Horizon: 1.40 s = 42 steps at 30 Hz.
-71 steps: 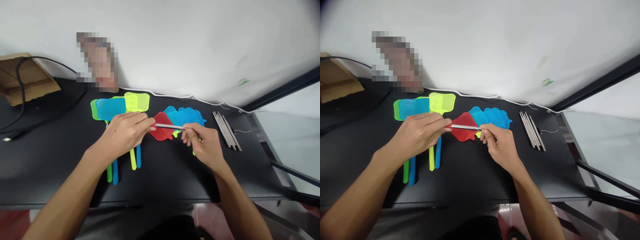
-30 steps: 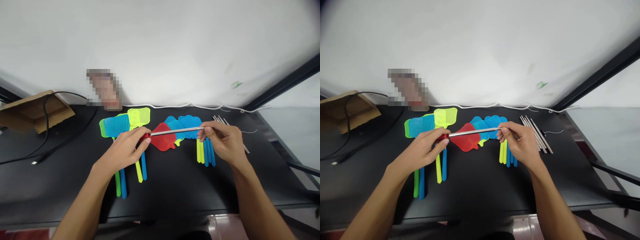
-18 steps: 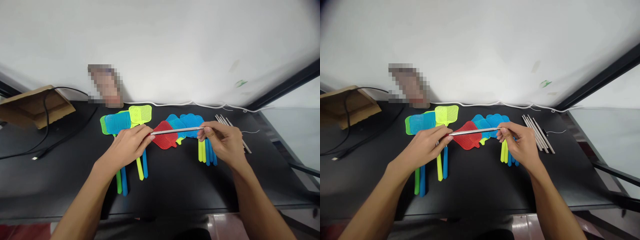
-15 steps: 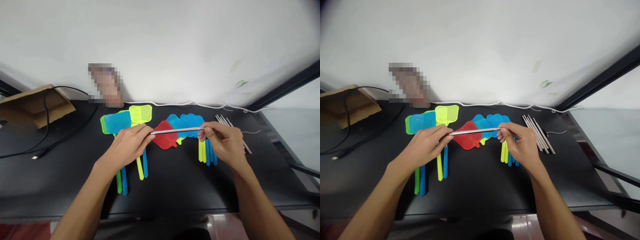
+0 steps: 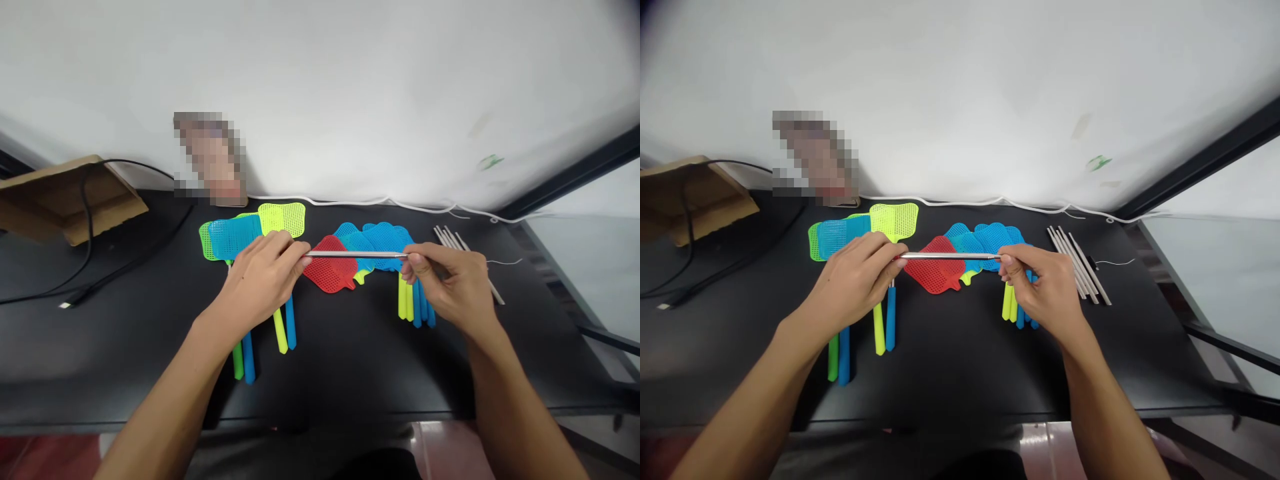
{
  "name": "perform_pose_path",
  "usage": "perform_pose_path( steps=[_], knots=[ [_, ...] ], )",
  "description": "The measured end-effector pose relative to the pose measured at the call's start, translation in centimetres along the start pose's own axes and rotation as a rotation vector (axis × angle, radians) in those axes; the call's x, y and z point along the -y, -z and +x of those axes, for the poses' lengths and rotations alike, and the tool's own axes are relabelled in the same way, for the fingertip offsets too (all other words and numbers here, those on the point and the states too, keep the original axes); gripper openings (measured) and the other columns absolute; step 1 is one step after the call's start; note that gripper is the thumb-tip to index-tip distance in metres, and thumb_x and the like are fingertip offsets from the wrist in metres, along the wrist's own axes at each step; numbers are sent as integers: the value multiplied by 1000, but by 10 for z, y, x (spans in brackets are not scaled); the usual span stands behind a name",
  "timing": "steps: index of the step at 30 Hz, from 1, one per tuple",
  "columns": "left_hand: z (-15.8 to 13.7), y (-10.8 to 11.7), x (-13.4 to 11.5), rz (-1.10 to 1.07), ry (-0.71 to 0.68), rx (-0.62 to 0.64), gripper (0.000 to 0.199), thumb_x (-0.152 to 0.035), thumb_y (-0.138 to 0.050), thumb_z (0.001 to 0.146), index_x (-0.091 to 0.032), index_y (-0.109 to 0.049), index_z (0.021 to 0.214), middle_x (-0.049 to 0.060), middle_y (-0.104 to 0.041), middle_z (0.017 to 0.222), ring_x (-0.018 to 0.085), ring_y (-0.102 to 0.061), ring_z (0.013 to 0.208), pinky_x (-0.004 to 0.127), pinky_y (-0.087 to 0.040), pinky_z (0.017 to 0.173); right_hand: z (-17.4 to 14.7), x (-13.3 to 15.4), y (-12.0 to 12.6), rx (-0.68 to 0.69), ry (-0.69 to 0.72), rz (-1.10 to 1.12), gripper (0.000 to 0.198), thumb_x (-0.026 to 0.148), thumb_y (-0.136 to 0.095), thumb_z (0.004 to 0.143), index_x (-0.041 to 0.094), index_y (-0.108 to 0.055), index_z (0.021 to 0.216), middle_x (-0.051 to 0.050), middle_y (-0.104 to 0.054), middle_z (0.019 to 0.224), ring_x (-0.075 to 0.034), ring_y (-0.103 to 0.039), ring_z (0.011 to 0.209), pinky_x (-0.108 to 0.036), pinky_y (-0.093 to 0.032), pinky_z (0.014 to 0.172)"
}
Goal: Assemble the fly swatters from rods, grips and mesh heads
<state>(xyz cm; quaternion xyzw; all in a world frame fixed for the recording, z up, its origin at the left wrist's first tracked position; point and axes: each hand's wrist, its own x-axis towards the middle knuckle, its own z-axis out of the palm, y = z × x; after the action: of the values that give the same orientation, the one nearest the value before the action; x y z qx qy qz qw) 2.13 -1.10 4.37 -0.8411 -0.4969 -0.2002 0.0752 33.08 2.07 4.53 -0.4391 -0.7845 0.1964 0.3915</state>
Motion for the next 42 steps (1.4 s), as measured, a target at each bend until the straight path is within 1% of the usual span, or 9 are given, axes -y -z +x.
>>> perform_pose_path(
  steps=[4,9,16,20,25,28,30,34,42],
  knots=[
    [0,-7,-8,2,-50,3,21,-27,-45,106,-16,-63,112,9,-62,94,24,-58,87,38,-49,77,-1,8,-8,53,37,-11,21,28,-57,102,22,-71,87,1,-69,67,-15,-65,58,-28,-52,60],
    [0,-16,-16,31,-84,2,23,-28,-45,106,-14,-64,108,9,-61,90,24,-55,83,38,-46,73,-6,17,-25,108,113,-6,23,23,-54,103,21,-69,85,3,-66,66,-11,-61,56,-26,-46,58],
    [1,-16,-19,97,-87,-68,19,-23,-48,105,-15,-64,109,7,-61,88,23,-55,80,38,-43,71,-10,18,-32,110,77,14,25,23,-53,104,21,-66,82,4,-64,65,-9,-59,55,-25,-42,58],
    [0,-19,-24,107,-157,-36,17,-22,-48,105,-17,-63,112,5,-60,87,21,-56,79,36,-43,70,-12,20,-39,184,100,-5,24,25,-50,106,20,-67,89,3,-63,67,-10,-57,57,-26,-42,60],
    [-5,-23,-35,59,-206,8,18,-19,-44,106,-18,-61,112,3,-60,86,17,-60,75,32,-38,57,-14,24,-49,248,164,21,20,23,-49,106,18,-68,106,-2,-69,84,-14,-62,73,-28,-47,69],
    [-6,-21,-39,61,-212,48,19,-19,-45,106,-18,-59,117,2,-59,87,17,-60,73,33,-34,54,-15,23,-51,240,212,34,19,22,-53,105,18,-68,115,-5,-71,94,-17,-64,81,-30,-49,74],
    [-6,-19,-39,56,-216,57,17,-24,-45,107,-19,-61,113,1,-57,84,16,-59,70,33,-31,52,-15,23,-51,247,233,45,18,20,-53,105,17,-69,113,-6,-70,95,-18,-63,83,-32,-49,75],
    [-4,-15,-37,28,-219,38,22,-27,-45,108,-20,-63,98,-1,-54,77,14,-53,60,33,-23,48,-16,24,-52,254,273,15,18,16,-53,103,18,-71,103,-6,-69,90,-18,-61,80,-33,-48,73],
    [-4,-9,-22,5,-212,-5,23,-27,-46,107,-19,-65,96,-1,-54,73,12,-49,57,32,-20,48,-10,25,-35,231,253,-38,17,16,-56,101,17,-72,102,-1,-60,76,-14,-52,66,-30,-39,62]
  ],
)
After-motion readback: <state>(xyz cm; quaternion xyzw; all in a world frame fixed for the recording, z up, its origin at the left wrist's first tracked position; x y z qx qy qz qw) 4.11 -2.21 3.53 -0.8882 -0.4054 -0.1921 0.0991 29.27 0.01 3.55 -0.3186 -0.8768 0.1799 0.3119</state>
